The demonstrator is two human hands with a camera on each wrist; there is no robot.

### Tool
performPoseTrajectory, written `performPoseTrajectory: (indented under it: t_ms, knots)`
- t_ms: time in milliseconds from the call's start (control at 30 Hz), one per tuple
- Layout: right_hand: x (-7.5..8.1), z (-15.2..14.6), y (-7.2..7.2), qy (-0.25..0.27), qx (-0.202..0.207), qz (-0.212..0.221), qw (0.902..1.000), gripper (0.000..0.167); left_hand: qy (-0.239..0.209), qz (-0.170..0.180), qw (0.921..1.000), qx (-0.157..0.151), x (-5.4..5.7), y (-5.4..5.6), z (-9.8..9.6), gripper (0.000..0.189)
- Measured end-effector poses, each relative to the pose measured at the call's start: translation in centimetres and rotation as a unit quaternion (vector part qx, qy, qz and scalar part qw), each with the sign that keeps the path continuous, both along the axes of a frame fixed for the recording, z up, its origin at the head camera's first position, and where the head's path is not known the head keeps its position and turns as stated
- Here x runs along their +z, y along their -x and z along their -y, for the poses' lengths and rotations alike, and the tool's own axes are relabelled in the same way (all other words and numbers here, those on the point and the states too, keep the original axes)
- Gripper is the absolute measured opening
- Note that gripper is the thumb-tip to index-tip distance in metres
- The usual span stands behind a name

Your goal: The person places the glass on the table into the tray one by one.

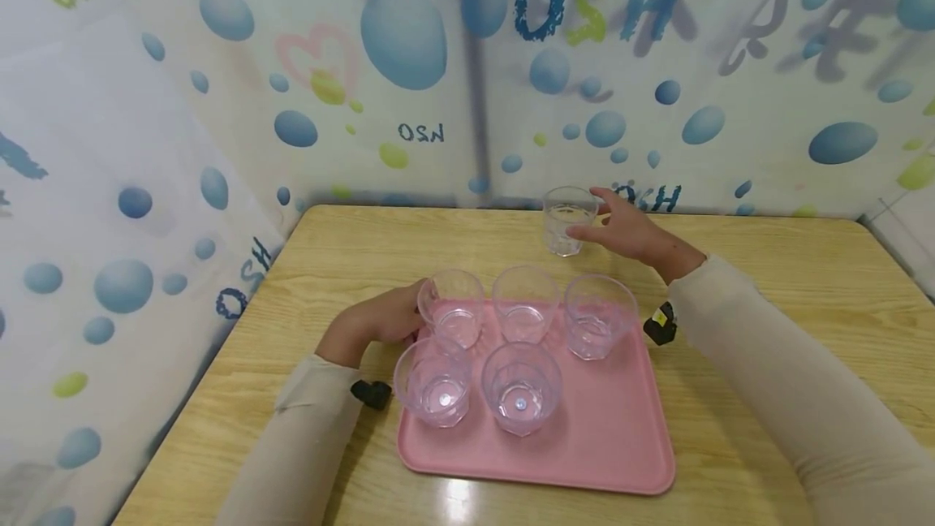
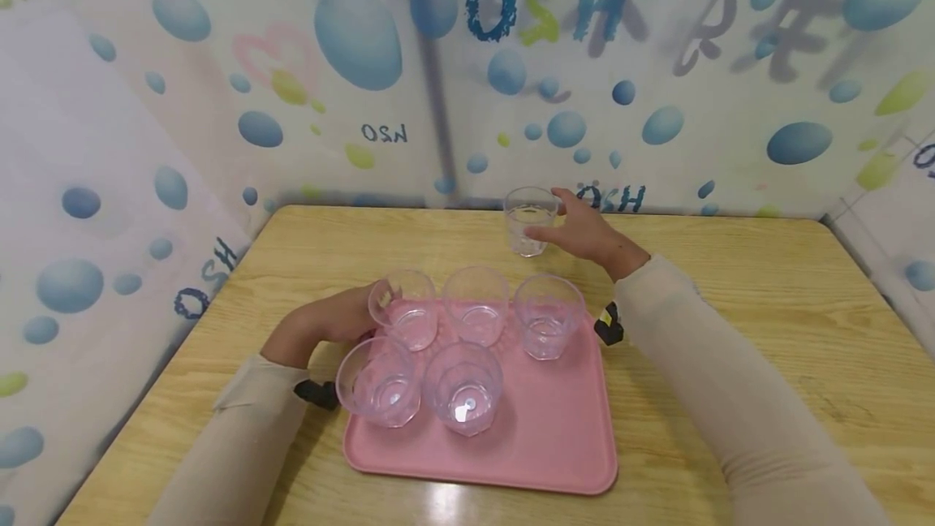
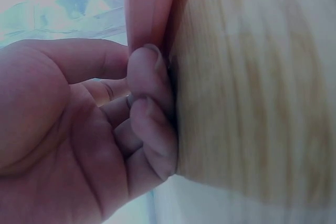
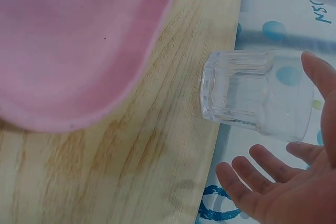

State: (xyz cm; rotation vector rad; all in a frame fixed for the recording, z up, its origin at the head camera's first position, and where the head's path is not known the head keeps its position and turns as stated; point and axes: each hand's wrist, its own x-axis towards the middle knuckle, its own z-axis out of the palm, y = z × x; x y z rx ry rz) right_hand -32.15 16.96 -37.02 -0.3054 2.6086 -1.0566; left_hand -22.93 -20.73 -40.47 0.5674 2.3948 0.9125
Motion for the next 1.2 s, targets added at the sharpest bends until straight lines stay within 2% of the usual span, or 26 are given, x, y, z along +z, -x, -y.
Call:
performPoseTrajectory:
  t_ms: [300, 833, 1200]
  knots:
    - [0.06, 0.24, 0.13, 0.006, 0.003, -0.003, 1.0, 0.098, -0.008, 0.002, 1.0, 0.0, 0.16, -0.06, -0.09, 0.031]
    - [-0.17, 0.58, -0.05, 0.018, -0.032, -0.031, 0.9988, 0.094, 0.009, 0.0, 1.0, 0.001, 0.28, -0.11, -0.11, 0.03]
    - [-0.53, -0.21, -0.55, 0.055, -0.047, -0.054, 0.9959, 0.094, 0.026, -0.044, 0.9986, -0.017, 0.37, -0.07, -0.03, 0.034]
